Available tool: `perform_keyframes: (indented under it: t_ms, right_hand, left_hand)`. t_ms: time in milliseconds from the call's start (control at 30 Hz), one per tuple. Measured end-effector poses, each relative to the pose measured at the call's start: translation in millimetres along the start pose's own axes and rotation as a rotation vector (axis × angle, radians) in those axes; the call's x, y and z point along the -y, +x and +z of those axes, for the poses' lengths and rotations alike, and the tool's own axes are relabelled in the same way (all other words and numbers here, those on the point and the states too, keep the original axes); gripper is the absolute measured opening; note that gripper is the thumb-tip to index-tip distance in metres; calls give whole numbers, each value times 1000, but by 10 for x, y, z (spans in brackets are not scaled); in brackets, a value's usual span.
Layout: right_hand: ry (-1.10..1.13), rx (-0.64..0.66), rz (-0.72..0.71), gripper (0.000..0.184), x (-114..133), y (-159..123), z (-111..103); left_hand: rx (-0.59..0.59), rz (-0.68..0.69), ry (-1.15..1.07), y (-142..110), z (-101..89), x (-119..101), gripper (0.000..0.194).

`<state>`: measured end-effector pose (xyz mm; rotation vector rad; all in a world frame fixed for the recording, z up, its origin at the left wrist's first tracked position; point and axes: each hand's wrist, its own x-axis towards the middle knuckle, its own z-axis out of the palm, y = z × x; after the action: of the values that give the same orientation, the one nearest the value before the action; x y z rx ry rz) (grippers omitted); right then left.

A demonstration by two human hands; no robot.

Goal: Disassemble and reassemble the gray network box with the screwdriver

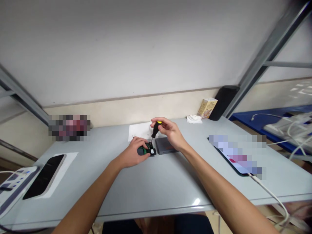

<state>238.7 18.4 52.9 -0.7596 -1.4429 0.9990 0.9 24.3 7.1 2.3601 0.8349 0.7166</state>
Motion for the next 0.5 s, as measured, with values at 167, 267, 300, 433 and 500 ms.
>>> perform_keyframes:
  t_ms: [167,267,300,433,500]
  right_hand:
    - [-66,-47,-65,18,13,-11,48]
    - [-88,-62,-63,16,14,-11,64]
    - [-59,-39,-47,18,14,-12,63]
    - [36,24,-28,19,16,-22,60]
    - [-30,-17,-57,14,15,-23,66]
  left_hand:
    - [-6,-1,1,-2,3,-1,18]
    - [-6,-7,7,1,4,-16,18]
    - [-6,-5,10,2,5,-19,18]
    - [-11,6,17,2,12,-10,18]
    - [-9,5,16,2,15,2,17]
